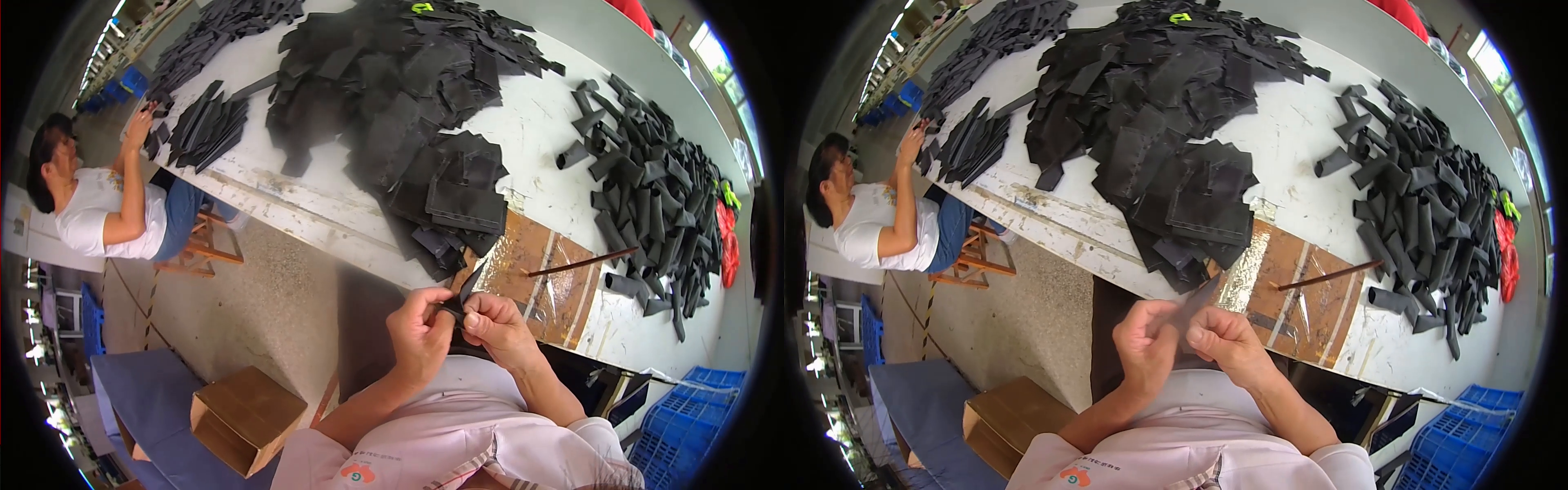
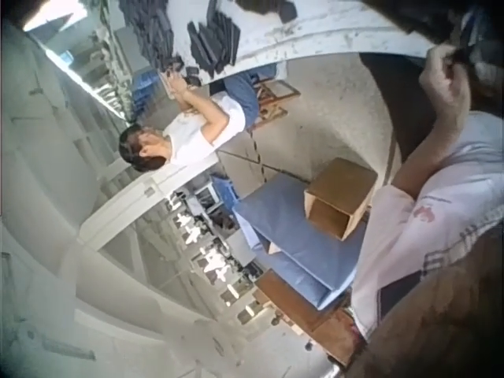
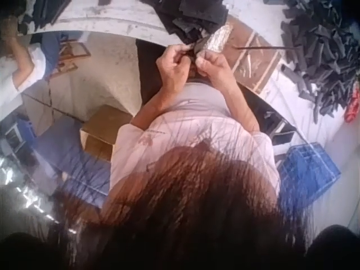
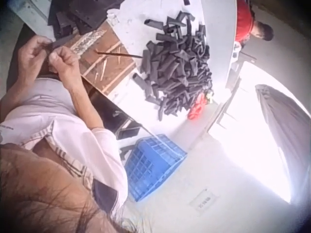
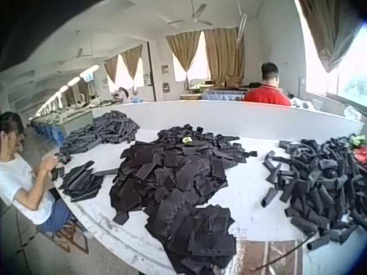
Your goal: Folding or assembling black synthetic materials in a manufacturing setting.
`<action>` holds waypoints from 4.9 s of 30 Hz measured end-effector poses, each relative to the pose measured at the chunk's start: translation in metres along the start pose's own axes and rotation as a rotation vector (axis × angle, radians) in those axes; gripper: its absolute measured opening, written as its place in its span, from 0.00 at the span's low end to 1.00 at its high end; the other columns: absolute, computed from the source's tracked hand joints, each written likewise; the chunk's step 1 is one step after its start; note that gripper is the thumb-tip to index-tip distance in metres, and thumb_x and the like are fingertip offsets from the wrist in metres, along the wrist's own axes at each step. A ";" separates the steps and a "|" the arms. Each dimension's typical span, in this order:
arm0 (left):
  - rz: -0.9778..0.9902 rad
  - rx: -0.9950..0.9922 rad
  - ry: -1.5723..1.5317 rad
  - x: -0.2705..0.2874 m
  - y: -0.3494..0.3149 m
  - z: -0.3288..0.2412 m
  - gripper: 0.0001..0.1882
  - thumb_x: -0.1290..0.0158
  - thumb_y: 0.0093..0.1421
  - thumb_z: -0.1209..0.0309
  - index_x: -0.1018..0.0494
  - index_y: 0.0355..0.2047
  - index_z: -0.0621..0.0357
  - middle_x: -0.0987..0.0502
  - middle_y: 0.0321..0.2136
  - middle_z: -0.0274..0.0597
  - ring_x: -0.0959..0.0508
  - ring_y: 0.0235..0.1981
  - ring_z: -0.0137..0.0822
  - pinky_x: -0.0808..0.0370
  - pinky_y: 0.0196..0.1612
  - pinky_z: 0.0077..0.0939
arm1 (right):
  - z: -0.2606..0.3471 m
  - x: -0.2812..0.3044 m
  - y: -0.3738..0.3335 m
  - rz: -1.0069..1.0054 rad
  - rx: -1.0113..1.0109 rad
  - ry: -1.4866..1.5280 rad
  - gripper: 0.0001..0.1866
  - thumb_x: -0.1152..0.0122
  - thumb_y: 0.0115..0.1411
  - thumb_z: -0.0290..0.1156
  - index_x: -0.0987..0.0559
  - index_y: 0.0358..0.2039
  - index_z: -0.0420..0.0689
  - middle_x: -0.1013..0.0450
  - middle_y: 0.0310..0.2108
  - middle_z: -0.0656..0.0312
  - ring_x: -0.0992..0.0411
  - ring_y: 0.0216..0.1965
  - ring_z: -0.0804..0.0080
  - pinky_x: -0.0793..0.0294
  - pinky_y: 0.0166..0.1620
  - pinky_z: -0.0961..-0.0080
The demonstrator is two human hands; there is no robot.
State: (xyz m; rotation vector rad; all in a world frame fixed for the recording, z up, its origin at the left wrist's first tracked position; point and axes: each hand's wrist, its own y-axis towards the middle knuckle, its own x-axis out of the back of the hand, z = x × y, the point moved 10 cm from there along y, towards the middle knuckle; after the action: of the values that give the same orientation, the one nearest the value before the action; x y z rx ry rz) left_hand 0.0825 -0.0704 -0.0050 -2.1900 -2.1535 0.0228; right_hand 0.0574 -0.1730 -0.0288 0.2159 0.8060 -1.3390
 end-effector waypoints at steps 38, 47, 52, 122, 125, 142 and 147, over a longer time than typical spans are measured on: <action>0.935 0.912 -1.325 -0.186 -0.011 -0.120 0.09 0.58 0.56 0.79 0.39 0.38 0.64 0.32 0.20 0.37 0.43 0.09 0.15 0.50 0.10 0.09 | 0.209 0.026 -0.084 -0.403 0.557 -0.637 0.15 0.47 0.54 0.38 0.34 0.19 0.41 0.39 0.18 0.69 0.44 0.20 0.83 0.46 0.23 0.86; 0.916 1.002 -1.414 -0.206 0.005 -0.028 0.11 0.63 0.57 0.78 0.34 0.39 0.65 0.28 0.27 0.45 0.45 0.05 0.16 0.52 0.07 0.11 | 0.129 0.099 -0.035 -0.257 0.317 -0.123 0.16 0.48 0.56 0.40 0.33 0.18 0.43 0.42 0.13 0.71 0.49 0.16 0.86 0.50 0.20 0.88; 0.960 0.957 -1.591 -0.194 -0.002 -0.069 0.15 0.66 0.58 0.77 0.36 0.45 0.63 0.28 0.30 0.48 0.44 0.05 0.16 0.51 0.07 0.09 | 0.155 0.069 -0.040 -0.223 0.361 -0.321 0.17 0.48 0.56 0.41 0.33 0.17 0.43 0.42 0.13 0.72 0.48 0.16 0.85 0.49 0.20 0.87; -0.286 -0.287 0.302 -0.003 0.142 -0.026 0.20 0.50 0.48 0.77 0.36 0.43 0.66 0.31 0.37 0.50 0.30 0.39 0.39 0.31 0.39 0.28 | 0.246 0.101 -0.074 -0.242 0.805 -0.103 0.21 0.60 0.60 0.46 0.29 0.22 0.42 0.43 0.12 0.70 0.45 0.14 0.81 0.47 0.18 0.84; -0.427 -0.262 0.686 0.034 0.176 -0.011 0.24 0.48 0.48 0.73 0.39 0.46 0.66 0.31 0.37 0.53 0.32 0.41 0.45 0.34 0.44 0.34 | 0.212 0.172 -0.096 -0.747 0.719 0.007 0.20 0.59 0.60 0.46 0.30 0.22 0.43 0.42 0.14 0.70 0.44 0.15 0.82 0.45 0.20 0.87; 0.280 0.239 -0.246 0.011 0.092 -0.007 0.04 0.47 0.47 0.77 0.29 0.26 0.62 0.26 0.22 0.32 0.30 0.23 0.19 0.35 0.27 0.11 | 0.012 0.009 0.001 -0.041 0.054 -0.103 0.15 0.45 0.53 0.37 0.27 0.32 0.37 0.31 0.30 0.63 0.35 0.28 0.78 0.33 0.32 0.82; 0.384 0.223 0.152 -0.004 0.050 -0.006 0.06 0.47 0.47 0.77 0.30 0.26 0.66 0.28 0.17 0.33 0.32 0.19 0.19 0.36 0.21 0.14 | -0.009 -0.001 0.019 -0.146 -0.028 0.090 0.11 0.39 0.50 0.35 0.24 0.30 0.42 0.28 0.26 0.67 0.34 0.24 0.84 0.34 0.26 0.87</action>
State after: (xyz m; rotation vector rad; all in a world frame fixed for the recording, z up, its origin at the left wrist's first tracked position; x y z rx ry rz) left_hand 0.1324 -0.0752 -0.0019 -2.3457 -1.5460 0.1077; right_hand 0.0715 -0.1619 -0.0404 0.1996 0.9305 -1.4616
